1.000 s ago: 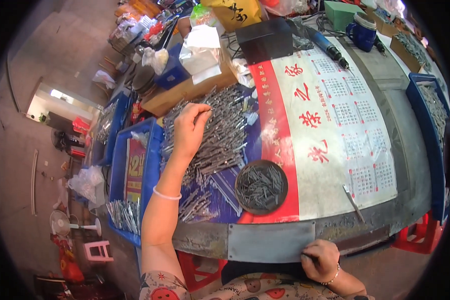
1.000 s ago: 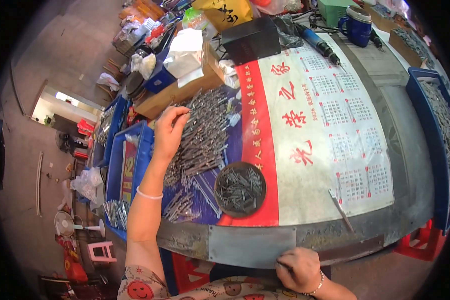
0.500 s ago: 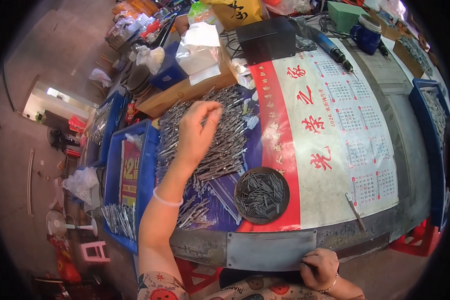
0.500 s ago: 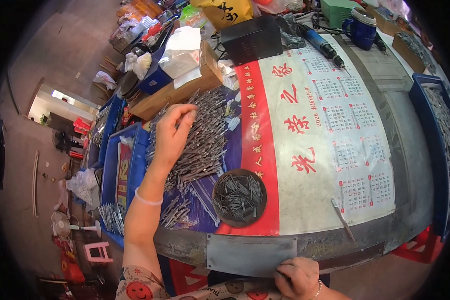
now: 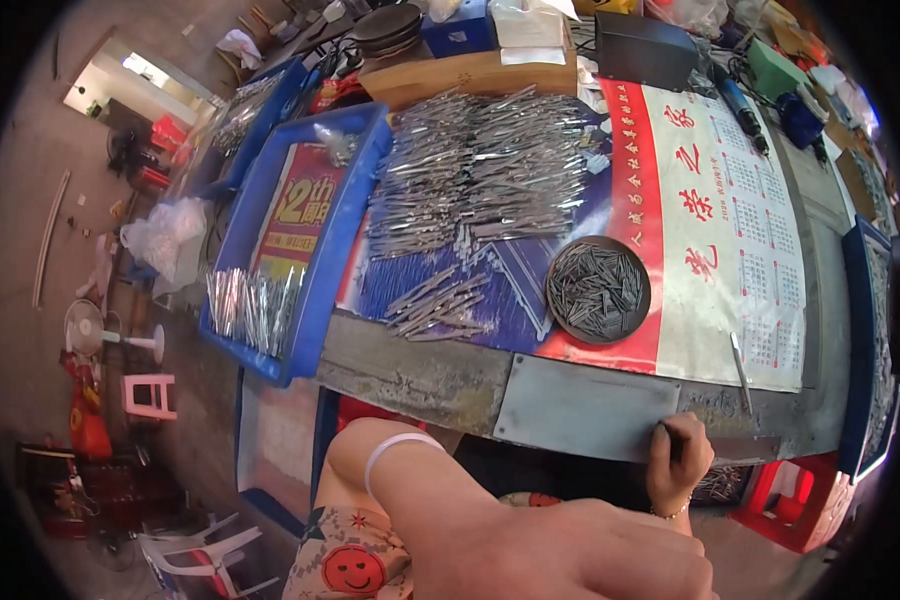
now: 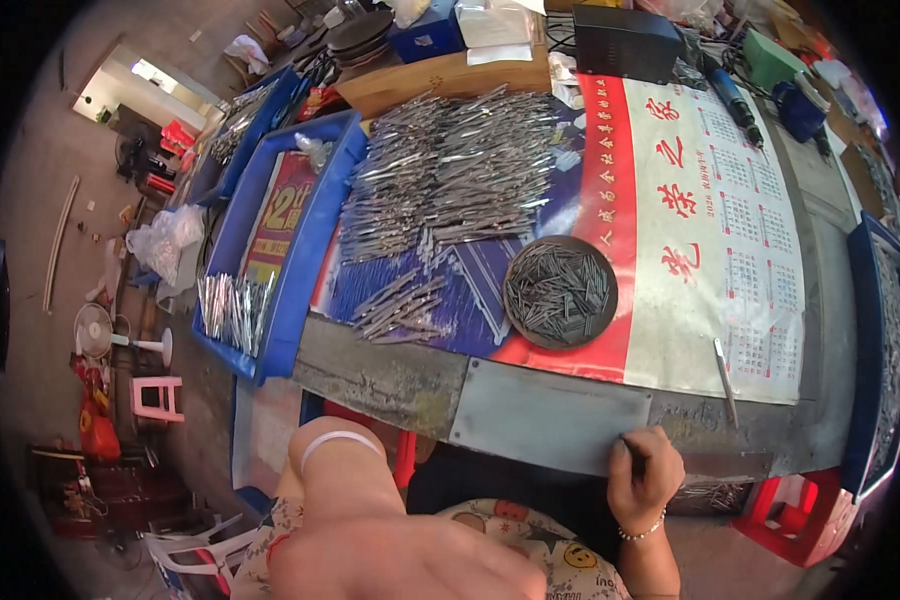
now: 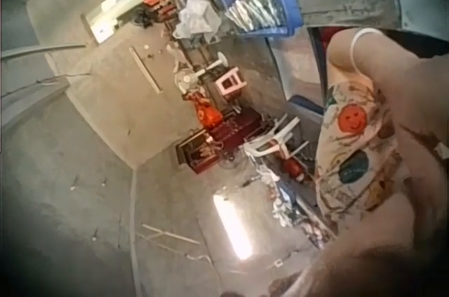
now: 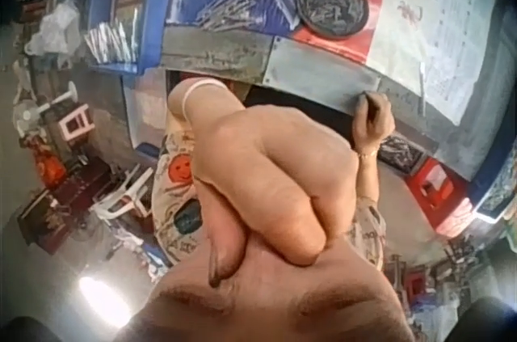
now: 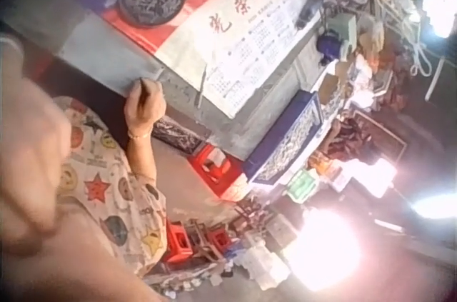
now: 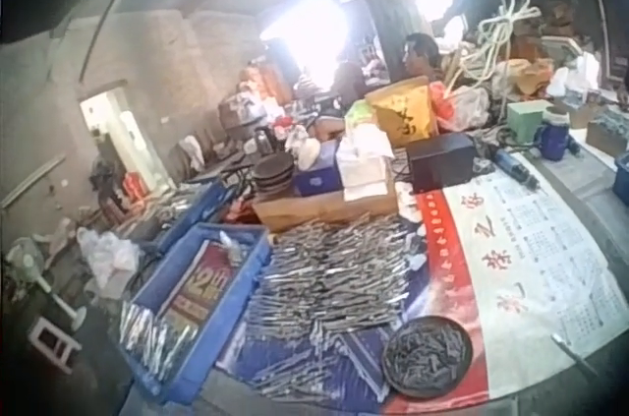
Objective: Assembling small metal hardware components by attaching rings to metal rods using pliers.
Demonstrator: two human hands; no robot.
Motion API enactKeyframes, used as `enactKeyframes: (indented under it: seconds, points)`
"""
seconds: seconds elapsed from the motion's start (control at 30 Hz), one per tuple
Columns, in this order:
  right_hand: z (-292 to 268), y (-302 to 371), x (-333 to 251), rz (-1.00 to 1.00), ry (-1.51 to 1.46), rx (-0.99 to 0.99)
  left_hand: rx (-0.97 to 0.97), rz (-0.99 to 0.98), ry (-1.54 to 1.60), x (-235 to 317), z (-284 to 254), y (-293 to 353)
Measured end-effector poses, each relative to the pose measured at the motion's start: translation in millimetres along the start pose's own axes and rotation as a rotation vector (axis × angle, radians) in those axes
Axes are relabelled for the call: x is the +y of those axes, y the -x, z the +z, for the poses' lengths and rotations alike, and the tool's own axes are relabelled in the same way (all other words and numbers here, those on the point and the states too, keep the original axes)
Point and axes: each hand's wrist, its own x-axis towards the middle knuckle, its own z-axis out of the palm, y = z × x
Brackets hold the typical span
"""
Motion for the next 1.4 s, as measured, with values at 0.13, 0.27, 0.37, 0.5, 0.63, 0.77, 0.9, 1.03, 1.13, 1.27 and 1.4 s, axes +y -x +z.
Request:
enactKeyframes:
  seconds: [0.13,0.27,0.37,0.5,0.63,0.77,0.9,1.03,1.13,1.27,1.4]
  points:
    - [5,-2,-2,0.032,0.002,0.022,0.138,0.067,-0.211,23,9,3]
    - [6,1,0,0.002,0.019,0.063,0.13,-0.067,-0.18,31,15,11]
    - [7,3,-4,0.005,0.024,0.07,0.161,0.053,-0.271,27,15,16]
    - [9,3,-1,-0.006,0.023,0.101,0.318,0.086,-0.319,22,21,22]
    - [8,4,-2,-0.012,0.05,0.085,0.305,-0.133,-0.27,34,14,54]
    - [10,3,-3,-0.016,0.031,0.083,0.491,-0.245,-0.245,12,-7,82]
    - [10,3,-2,-0.021,0.052,0.083,0.556,-0.332,-0.099,-6,-34,90]
    - [11,2,-1,-0.03,0.052,0.086,0.77,-0.409,-0.094,-27,-44,100]
    - [11,1,-1,-0.057,0.068,0.096,0.861,-0.454,-0.031,-34,-47,106]
    - [10,3,-1,-0.037,0.07,0.083,0.843,-0.454,-0.035,-32,-43,111]
    - [12,5,1,-0.051,0.07,0.085,0.782,-0.506,-0.206,-14,-19,97]
